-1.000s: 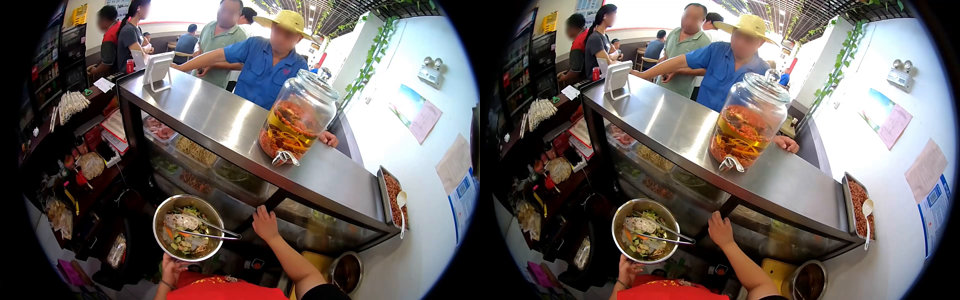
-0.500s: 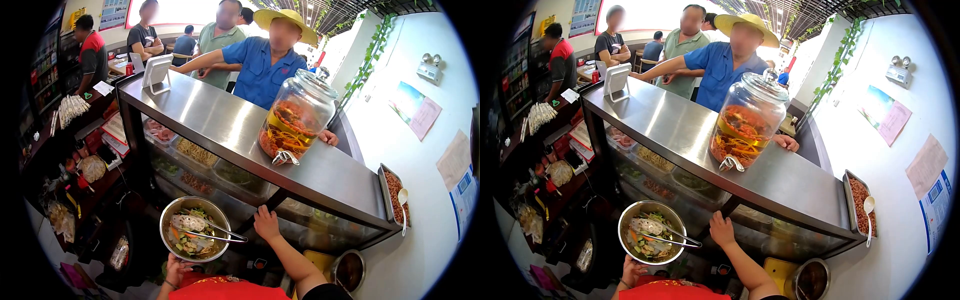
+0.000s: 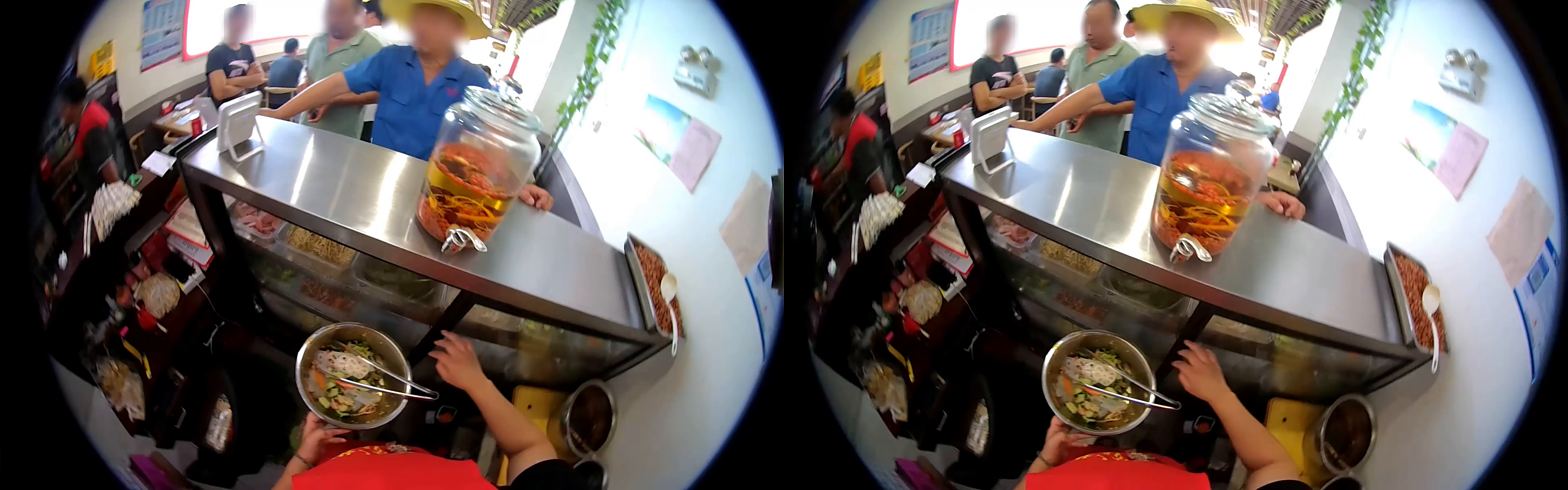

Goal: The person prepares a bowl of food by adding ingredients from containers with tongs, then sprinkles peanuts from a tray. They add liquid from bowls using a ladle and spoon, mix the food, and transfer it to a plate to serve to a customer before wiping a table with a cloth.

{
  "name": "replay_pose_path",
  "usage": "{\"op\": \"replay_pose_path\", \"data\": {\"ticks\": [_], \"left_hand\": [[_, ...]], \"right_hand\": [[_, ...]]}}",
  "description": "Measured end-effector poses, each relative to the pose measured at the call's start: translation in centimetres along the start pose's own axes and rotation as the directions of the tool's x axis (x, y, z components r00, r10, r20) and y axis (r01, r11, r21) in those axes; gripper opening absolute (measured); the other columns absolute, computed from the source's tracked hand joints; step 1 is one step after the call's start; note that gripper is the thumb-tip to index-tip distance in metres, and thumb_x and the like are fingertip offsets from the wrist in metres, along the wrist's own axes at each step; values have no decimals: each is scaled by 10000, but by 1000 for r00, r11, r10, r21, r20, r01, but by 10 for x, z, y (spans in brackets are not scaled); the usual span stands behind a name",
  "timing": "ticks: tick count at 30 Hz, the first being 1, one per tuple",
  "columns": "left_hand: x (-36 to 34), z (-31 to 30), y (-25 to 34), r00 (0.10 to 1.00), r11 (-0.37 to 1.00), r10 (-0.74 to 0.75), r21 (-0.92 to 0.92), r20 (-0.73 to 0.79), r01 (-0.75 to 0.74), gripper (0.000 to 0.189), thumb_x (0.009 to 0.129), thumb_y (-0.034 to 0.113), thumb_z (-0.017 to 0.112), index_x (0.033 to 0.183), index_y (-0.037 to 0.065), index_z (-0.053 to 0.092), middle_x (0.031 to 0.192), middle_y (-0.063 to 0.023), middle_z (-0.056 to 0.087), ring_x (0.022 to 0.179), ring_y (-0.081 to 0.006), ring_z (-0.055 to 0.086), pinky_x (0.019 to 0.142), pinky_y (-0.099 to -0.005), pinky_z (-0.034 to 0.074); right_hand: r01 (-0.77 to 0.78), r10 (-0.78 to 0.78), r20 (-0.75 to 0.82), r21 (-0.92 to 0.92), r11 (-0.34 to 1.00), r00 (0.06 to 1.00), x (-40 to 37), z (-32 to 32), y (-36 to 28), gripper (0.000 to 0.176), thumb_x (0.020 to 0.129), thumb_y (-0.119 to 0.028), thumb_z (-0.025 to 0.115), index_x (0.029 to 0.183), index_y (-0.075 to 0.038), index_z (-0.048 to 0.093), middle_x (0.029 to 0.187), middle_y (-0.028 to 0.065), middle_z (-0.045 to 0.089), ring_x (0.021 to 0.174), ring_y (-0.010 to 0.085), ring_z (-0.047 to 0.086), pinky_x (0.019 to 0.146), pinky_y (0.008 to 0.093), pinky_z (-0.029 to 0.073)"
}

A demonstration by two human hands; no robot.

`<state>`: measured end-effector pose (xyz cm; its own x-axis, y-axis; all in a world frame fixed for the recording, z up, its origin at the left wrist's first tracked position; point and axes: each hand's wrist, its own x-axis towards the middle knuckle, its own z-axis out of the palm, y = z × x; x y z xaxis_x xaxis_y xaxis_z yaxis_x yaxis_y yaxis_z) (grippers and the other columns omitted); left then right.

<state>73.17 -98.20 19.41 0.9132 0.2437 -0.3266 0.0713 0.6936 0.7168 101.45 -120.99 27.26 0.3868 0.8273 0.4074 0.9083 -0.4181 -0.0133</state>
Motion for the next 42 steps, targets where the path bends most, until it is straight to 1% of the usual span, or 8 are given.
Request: {"op": "replay_pose_path", "data": {"ticks": [6,13,17,22,27,32,39,42], "left_hand": [[32,-3,-12,962,977,-209,67,175,200,518,674,28,446,1167,46,289,1153,-202,458,877,-308,603,615,-329,528],[81,34,-39,762,835,-545,312,350,454,526,727,96,474,1218,92,286,1166,-157,455,918,-276,588,683,-356,513],[95,80,-61,616,745,-665,437,423,505,523,781,191,519,1240,117,280,1167,-121,463,935,-269,582,713,-339,501],[103,139,-115,422,697,-716,535,556,478,484,800,217,506,1230,128,301,1163,-101,481,959,-228,570,732,-314,497],[95,191,-166,363,635,-772,601,521,485,558,772,276,541,1262,172,296,1158,-94,474,945,-216,558,741,-319,476],[89,221,-203,355,601,-798,610,486,517,475,736,175,501,1184,140,347,1106,-85,518,893,-216,587,684,-308,493],[89,230,-231,451,580,-807,659,382,479,446,694,88,407,1137,130,371,1042,-98,532,828,-241,596,646,-311,486],[95,230,-231,447,570,-814,657,370,493,405,713,93,410,1113,133,360,1034,-94,527,824,-234,592,648,-320,491]], "right_hand": [[-470,461,-314,49,881,830,-106,-40,11,172,617,-31,571,767,-108,607,902,89,564,945,316,518,812,413,397],[-923,777,-552,33,384,304,-259,-98,-31,149,678,19,544,805,-48,582,907,119,533,929,286,488,817,378,384],[-984,804,-594,154,87,-22,-330,-140,-61,180,706,15,559,882,-21,568,928,125,514,925,284,482,814,343,388],[-864,822,-324,363,-349,-468,-380,-181,-67,401,761,-161,626,1110,-33,475,1111,131,429,959,261,486,819,341,412],[-835,842,-179,343,-431,-509,-420,-192,-42,698,671,-279,720,1217,-11,378,1220,197,352,1118,343,398,926,390,364],[-924,901,-237,218,-315,-363,-455,-162,-18,958,506,-280,823,1244,29,297,1186,279,346,1106,400,367,954,406,334],[-846,809,-294,344,-407,-508,-446,-165,-8,892,603,-302,775,1245,35,255,1175,281,333,1074,404,406,896,391,387],[-797,741,-325,393,-460,-588,-464,-172,7,737,673,-317,727,1197,39,351,1010,229,489,939,350,520,802,385,437]]}}
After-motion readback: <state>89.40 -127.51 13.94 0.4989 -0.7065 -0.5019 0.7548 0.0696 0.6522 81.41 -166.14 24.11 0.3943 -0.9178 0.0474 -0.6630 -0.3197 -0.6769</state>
